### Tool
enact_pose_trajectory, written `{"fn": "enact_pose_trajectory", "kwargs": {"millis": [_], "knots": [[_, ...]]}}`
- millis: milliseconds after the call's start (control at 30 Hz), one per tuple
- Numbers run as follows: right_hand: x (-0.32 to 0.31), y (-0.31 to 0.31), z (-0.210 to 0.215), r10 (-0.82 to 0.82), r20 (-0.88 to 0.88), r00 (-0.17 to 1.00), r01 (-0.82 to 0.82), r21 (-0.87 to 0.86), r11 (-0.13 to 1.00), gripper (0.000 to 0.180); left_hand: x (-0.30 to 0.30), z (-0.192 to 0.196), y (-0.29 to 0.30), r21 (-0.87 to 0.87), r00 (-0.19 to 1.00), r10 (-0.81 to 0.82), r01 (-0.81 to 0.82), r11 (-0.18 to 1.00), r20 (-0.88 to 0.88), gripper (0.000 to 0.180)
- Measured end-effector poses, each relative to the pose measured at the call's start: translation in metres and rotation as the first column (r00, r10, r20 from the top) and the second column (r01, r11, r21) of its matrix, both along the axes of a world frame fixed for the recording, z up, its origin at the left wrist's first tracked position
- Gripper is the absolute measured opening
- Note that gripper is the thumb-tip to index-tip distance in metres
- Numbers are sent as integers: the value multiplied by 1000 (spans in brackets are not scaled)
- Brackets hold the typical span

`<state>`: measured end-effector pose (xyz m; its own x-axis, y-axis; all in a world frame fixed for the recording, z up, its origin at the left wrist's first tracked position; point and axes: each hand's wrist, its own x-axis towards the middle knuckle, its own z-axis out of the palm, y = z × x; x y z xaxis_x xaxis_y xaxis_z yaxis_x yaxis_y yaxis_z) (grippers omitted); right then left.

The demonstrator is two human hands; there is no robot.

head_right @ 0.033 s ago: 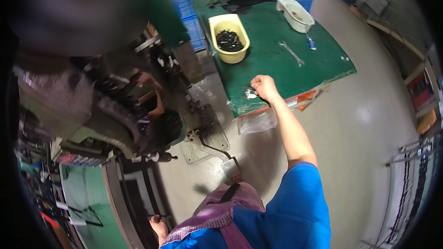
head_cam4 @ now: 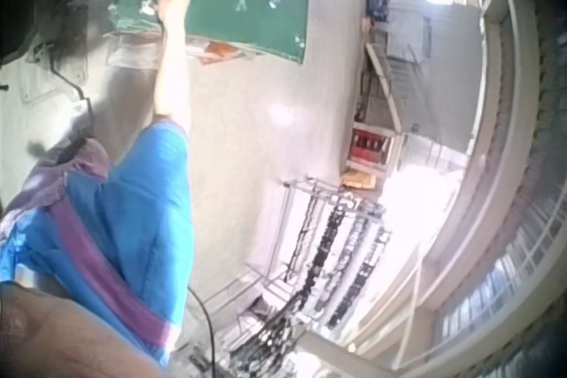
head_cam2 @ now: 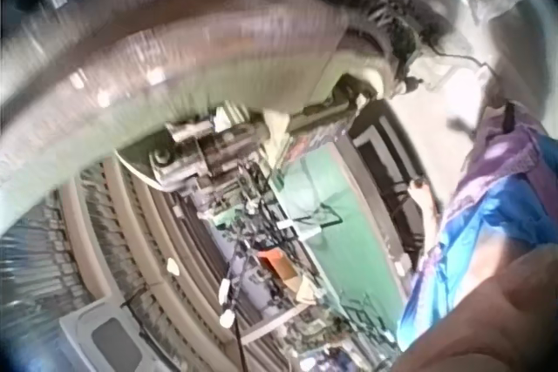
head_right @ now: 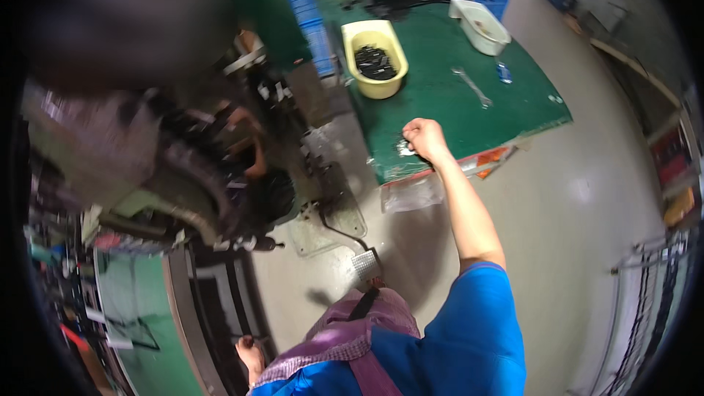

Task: The person assembles bicycle racks by attaching red plastic caps to the ends of metal tubes using a hydraulic press. They pick up a rack from the conveyor, position it under the press, insert a cap, and operate the press to secure it. The process is repeated for multiple racks.

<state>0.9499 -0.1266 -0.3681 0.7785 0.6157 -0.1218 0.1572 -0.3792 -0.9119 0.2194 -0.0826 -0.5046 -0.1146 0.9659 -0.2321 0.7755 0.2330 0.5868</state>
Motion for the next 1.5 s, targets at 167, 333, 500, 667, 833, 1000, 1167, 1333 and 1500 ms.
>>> {"fn": "enact_pose_trajectory", "kwargs": {"millis": [167,333,500,667,833,1000,1167,1333,1500], "knots": [[-111,49,36,311,-165,936,-264,254,930,10,-15,-21,-7,51,993,-83,88,995,-85,28],[-246,90,51,673,-231,703,-526,468,710,12,16,5,-12,-13,1000,-15,16,1000,7,26],[-293,114,52,700,-273,660,-599,371,710,20,4,1,-33,-85,998,70,-69,994,8,25],[-302,127,41,695,-242,677,-645,262,718,20,-25,-24,-53,-136,987,161,-158,978,13,25],[-300,137,26,713,-227,663,-654,289,699,24,-42,-45,-60,-173,960,267,-249,953,89,26],[-295,149,5,620,-569,541,-469,407,784,13,-38,-43,-55,-178,964,255,-239,955,74,26],[-313,141,21,608,-278,743,-468,433,770,15,-29,-1,-85,-126,966,257,-252,960,30,26],[-331,101,22,612,108,783,-610,322,724,30,-36,21,-131,-151,930,349,-363,919,-113,27],[-368,72,-61,788,-68,612,-767,190,612,39,-51,28,-199,95,790,610,-604,791,-59,14]]}}
